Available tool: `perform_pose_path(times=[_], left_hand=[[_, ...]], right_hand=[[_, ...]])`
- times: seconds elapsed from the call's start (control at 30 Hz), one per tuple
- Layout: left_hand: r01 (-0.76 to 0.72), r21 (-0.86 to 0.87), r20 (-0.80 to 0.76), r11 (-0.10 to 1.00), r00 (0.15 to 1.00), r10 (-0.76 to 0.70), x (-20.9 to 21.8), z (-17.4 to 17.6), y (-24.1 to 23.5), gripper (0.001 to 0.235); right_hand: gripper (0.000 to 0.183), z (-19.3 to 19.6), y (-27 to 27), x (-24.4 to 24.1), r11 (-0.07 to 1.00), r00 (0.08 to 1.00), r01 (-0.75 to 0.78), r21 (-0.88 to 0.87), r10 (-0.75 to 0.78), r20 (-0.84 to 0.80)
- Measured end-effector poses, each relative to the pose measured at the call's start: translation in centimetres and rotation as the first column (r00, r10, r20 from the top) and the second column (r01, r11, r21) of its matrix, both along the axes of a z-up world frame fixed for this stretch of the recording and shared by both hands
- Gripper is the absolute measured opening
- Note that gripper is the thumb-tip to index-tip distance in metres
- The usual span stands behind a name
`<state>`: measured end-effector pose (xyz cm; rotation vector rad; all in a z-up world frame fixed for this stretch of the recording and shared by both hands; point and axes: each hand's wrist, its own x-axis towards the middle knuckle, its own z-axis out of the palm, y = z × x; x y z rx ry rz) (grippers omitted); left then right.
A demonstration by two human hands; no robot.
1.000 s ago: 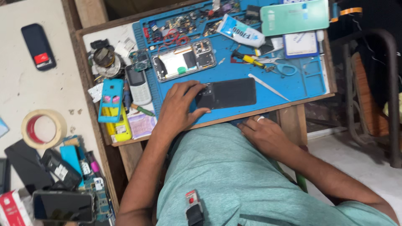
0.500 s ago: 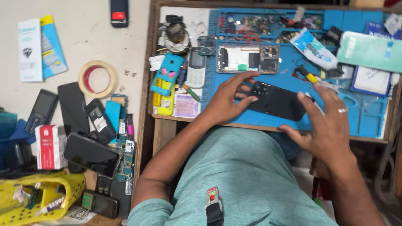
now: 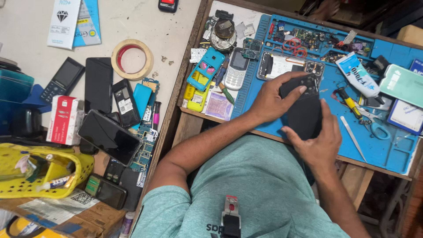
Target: The person uses a metal prying tool to separate the back cover of a smartphone. They then apply adhesive from a tube along the edges of the phone's internal frame and reattach the back cover.
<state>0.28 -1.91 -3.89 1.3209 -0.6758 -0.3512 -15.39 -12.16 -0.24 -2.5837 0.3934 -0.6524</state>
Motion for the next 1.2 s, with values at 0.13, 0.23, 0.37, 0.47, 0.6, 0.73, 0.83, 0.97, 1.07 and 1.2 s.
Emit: perform_pose_path(times=[0.13,0.23,0.37,0.47,0.6,0.73,0.83,0.97,1.07,1.2], left_hand=[[0.023,-0.011,0.024,1.000,0.999,-0.022,0.5,0.8,0.0,0.033],[0.113,0.054,0.181,0.992,0.976,-0.121,1.3,0.8,0.6,0.039],[0.304,0.110,0.050,0.946,0.949,-0.311,1.2,0.5,0.8,0.049],[0.334,0.085,0.028,0.939,0.941,-0.337,1.1,-0.1,0.8,0.053],[0.340,0.135,-0.082,0.931,0.940,-0.331,0.7,-1.2,0.5,0.052],[0.357,-0.003,-0.197,0.934,0.916,-0.350,-0.4,-1.6,-0.1,0.049],[0.267,0.072,-0.043,0.961,0.963,-0.265,-0.5,-1.1,0.1,0.046],[0.188,0.190,0.026,0.964,0.980,-0.196,0.4,1.1,0.9,0.046],[0.253,0.348,-0.032,0.903,0.965,-0.259,1.2,3.1,1.7,0.047],[0.437,0.404,0.066,0.804,0.862,-0.502,1.9,4.2,2.3,0.048]], right_hand=[[0.094,-0.8,1.5,-0.4,0.972,0.994,-0.090,0.215,0.075,0.077],[0.089,-1.7,2.2,-0.6,0.867,0.997,-0.074,0.493,0.045,0.070],[0.092,-2.6,1.9,-0.8,0.756,0.994,-0.096,0.648,0.043,0.097],[0.092,-2.8,1.7,-0.9,0.751,0.985,-0.165,0.639,0.086,0.152],[0.095,-2.3,1.4,-1.6,0.775,0.991,-0.135,0.618,0.096,0.096],[0.097,-1.7,0.9,-2.4,0.774,0.995,-0.100,0.625,0.085,0.054],[0.096,-1.9,0.6,-2.7,0.767,0.995,-0.091,0.635,0.103,0.017],[0.072,-1.6,0.0,-3.7,0.802,0.980,-0.125,0.584,0.191,-0.053],[0.039,-0.5,-1.3,-5.1,0.882,0.914,-0.155,0.445,0.299,-0.274],[0.031,0.3,-1.6,-7.9,0.959,0.816,-0.253,0.126,0.282,-0.504]])
